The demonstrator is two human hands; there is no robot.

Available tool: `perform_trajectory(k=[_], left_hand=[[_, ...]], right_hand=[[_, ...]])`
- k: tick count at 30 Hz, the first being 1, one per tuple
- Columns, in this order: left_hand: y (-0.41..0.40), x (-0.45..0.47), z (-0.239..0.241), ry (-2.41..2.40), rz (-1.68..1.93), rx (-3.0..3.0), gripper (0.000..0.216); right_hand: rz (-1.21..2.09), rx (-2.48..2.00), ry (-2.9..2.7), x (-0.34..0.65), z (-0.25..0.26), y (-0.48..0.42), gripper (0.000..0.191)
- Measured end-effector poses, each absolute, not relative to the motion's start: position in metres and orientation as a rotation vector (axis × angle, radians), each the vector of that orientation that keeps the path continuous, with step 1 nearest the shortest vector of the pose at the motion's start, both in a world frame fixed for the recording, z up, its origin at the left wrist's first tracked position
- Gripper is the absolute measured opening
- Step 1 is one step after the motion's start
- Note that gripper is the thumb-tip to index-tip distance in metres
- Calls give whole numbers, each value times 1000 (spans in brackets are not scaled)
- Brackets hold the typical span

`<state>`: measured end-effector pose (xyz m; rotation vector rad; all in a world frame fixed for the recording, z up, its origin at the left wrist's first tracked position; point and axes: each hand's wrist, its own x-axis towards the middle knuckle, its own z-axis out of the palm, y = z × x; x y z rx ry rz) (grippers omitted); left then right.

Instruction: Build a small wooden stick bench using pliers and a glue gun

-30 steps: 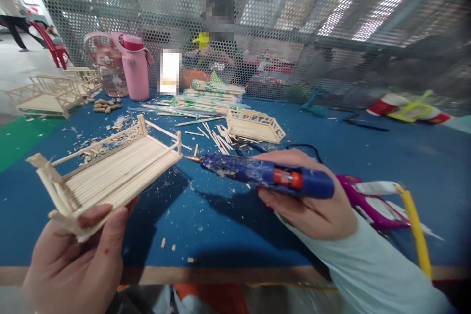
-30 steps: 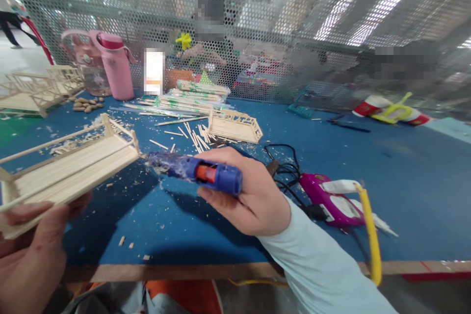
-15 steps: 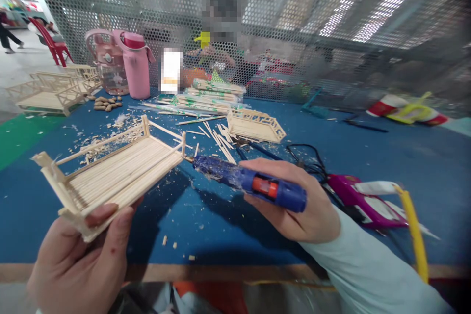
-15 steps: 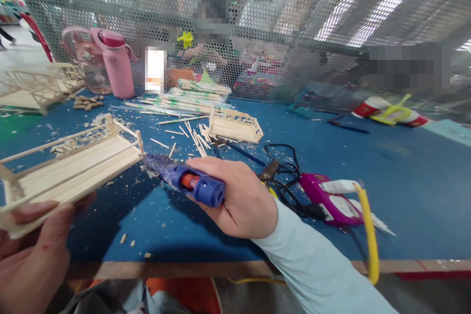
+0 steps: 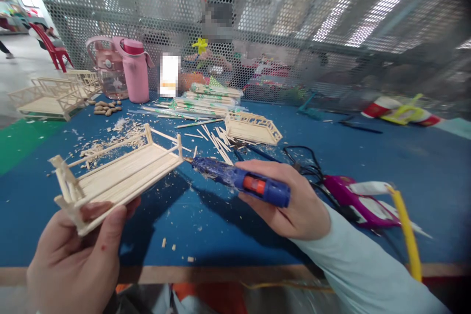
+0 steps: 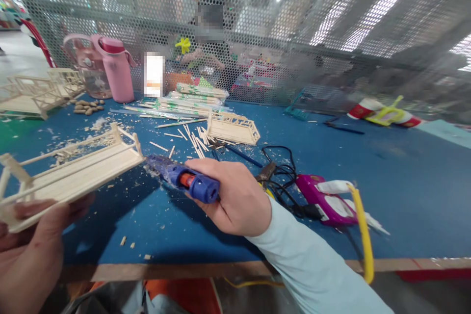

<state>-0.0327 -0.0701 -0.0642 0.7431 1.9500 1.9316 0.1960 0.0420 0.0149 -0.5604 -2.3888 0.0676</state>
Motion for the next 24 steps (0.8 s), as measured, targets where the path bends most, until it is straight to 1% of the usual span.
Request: perform_trajectory(k=[3,7,9,14,16,20,24], left_hand=[[-64,-35,-44,1911,2013,732,19],[-60,-45,-29,1582,1971,654,21],[-59,-50,-24,1463,1929,598,25],[-54,-54,-12,1345,1871,518,37],[-54,-54,-9,1318,1848,530,41],[-54,-53,-6,1290,1808,567,46],[-52,-54,-2,1280,1800,559,48]], right_hand=[[8,-550,-2347,198,14,45,34],[-102,-673,-2219,206,14,63,27],[-177,-894,-2160,212,16,80,27],[-351,-1605,-2190,220,26,129,45],[-355,-1753,-2245,218,25,148,45],[-271,-1778,-2331,215,14,175,32],[-182,-1753,-2418,220,12,177,32]])
